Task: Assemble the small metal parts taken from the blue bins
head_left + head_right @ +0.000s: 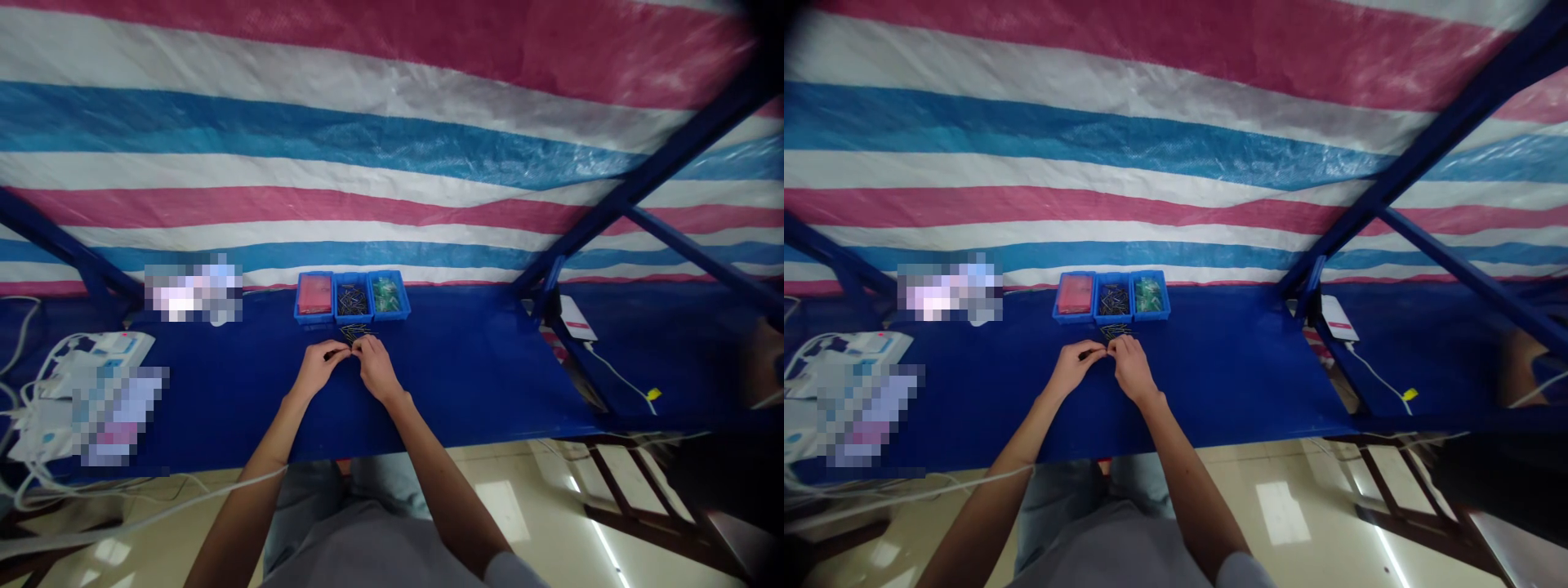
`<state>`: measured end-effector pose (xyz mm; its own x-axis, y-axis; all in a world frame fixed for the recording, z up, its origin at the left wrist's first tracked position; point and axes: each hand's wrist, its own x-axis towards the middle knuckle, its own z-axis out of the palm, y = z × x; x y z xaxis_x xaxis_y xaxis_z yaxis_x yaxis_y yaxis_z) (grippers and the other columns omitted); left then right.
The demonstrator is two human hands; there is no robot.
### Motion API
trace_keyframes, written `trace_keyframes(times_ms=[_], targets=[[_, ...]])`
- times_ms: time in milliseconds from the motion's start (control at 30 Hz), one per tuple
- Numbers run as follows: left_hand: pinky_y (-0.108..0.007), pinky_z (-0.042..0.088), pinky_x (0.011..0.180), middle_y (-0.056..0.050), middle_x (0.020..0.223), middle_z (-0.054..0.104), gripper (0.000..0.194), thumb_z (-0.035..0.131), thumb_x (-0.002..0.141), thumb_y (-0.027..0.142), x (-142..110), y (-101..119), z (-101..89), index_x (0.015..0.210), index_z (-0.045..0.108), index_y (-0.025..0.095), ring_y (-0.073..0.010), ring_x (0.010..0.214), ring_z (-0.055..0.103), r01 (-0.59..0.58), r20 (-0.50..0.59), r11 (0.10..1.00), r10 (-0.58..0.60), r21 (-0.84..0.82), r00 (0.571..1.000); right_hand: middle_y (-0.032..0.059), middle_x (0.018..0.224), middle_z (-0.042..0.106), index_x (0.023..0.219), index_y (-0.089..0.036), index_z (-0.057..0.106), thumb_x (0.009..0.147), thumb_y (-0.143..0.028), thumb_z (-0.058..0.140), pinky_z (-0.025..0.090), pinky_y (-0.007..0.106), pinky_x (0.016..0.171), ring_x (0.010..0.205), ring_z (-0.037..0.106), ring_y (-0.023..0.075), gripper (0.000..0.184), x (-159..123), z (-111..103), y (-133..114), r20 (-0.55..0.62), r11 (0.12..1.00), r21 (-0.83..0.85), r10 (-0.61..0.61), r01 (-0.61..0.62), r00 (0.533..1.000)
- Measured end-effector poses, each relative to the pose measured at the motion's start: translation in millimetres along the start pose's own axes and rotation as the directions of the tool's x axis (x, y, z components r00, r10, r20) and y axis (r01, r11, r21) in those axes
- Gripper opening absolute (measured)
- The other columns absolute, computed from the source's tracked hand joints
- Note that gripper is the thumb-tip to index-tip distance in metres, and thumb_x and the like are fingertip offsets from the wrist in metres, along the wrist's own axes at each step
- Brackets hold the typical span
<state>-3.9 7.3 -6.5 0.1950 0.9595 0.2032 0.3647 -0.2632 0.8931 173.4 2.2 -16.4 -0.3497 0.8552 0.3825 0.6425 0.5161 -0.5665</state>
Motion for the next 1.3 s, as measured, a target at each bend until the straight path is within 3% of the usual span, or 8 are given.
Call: trace_keyframes(times_ms=[133, 267, 400, 600, 800, 1067, 1300], targets=[[-0.028, 0.048, 0.071, -0.006, 0.088, 0.074, 0.019, 0.068, 0.087, 0.035, 0.9, -2.0, -0.9, 0.094, 0.077, 0.021, -0.0185, 0.074, 0.064, -0.023, 0.057, 0.999, 0.020, 0.046, 0.998, 0.0089, 0.099, 0.063, 0.099, -0.018, 0.057, 0.101, -0.014, 0.041, 0.041, 0.035, 0.086, 0.094, 0.055, 0.0227, 0.017, 1.0, 0.3, 0.2, -0.007, 1.000, 0.025, 0.001, 0.000, 1.000], [-0.029, 0.048, 0.071, -0.004, 0.087, 0.074, 0.017, 0.068, 0.087, 0.035, 0.1, -4.4, 0.4, 0.093, 0.076, 0.021, -0.0177, 0.072, 0.063, -0.008, 0.043, 0.998, 0.006, 0.066, 0.999, 0.0086, 0.100, 0.064, 0.103, -0.019, 0.056, 0.103, -0.021, 0.041, 0.044, 0.034, 0.087, 0.096, 0.058, 0.0216, 0.015, 0.9, -2.2, -1.0, -0.031, 0.994, 0.110, 0.033, -0.030, 0.999], [-0.030, 0.051, 0.077, -0.005, 0.090, 0.075, 0.017, 0.068, 0.087, 0.035, -0.5, -2.9, 0.7, 0.093, 0.073, 0.020, -0.0192, 0.079, 0.068, 0.021, -0.013, 1.000, -0.021, -0.020, 1.000, 0.0060, 0.099, 0.066, 0.111, -0.021, 0.053, 0.103, -0.029, 0.045, 0.046, 0.030, 0.081, 0.092, 0.063, 0.0195, 0.015, -0.3, -6.3, -5.2, -0.015, 0.978, 0.197, 0.071, -0.066, 0.997], [-0.030, 0.054, 0.077, -0.005, 0.085, 0.075, 0.022, 0.073, 0.082, 0.038, -1.7, 0.9, 1.0, 0.090, 0.070, 0.018, -0.0196, 0.079, 0.071, 0.056, -0.091, 0.984, -0.072, -0.169, 0.993, 0.0028, 0.091, 0.064, 0.107, -0.022, 0.058, 0.095, -0.031, 0.059, 0.046, 0.026, 0.075, 0.085, 0.062, 0.0179, 0.015, 0.5, -5.7, -7.0, 0.030, 0.989, 0.122, 0.085, -0.088, 0.996], [-0.029, 0.055, 0.074, -0.005, 0.081, 0.074, 0.024, 0.075, 0.080, 0.039, -2.8, 1.5, 1.0, 0.087, 0.070, 0.017, -0.0190, 0.076, 0.070, 0.080, -0.111, 0.967, -0.109, -0.241, 0.988, 0.0034, 0.093, 0.065, 0.103, -0.022, 0.063, 0.099, -0.028, 0.054, 0.047, 0.026, 0.077, 0.086, 0.062, 0.0170, 0.012, 2.3, -2.6, -5.0, 0.002, 0.990, 0.119, 0.074, -0.074, 0.997], [-0.028, 0.052, 0.069, -0.004, 0.083, 0.075, 0.023, 0.073, 0.082, 0.041, -2.6, -0.1, -0.5, 0.087, 0.075, 0.018, -0.0182, 0.071, 0.067, 0.065, -0.106, 0.988, -0.080, -0.138, 0.991, 0.0060, 0.099, 0.067, 0.102, -0.022, 0.068, 0.102, -0.028, 0.049, 0.050, 0.026, 0.084, 0.092, 0.065, 0.0168, 0.020, -0.7, -6.4, -6.2, -0.067, 0.986, 0.162, 0.054, -0.043, 0.996], [-0.027, 0.051, 0.073, -0.003, 0.084, 0.075, 0.023, 0.064, 0.089, 0.040, -3.3, 7.7, -0.9, 0.089, 0.075, 0.020, -0.0190, 0.075, 0.068, 0.057, -0.022, 0.995, -0.059, -0.076, 0.998, 0.0068, 0.102, 0.067, 0.106, -0.023, 0.069, 0.101, -0.029, 0.050, 0.051, 0.027, 0.086, 0.093, 0.066, 0.0172, 0.021, -1.8, -5.2, -5.8, -0.115, 0.975, 0.210, 0.095, -0.070, 0.989]])
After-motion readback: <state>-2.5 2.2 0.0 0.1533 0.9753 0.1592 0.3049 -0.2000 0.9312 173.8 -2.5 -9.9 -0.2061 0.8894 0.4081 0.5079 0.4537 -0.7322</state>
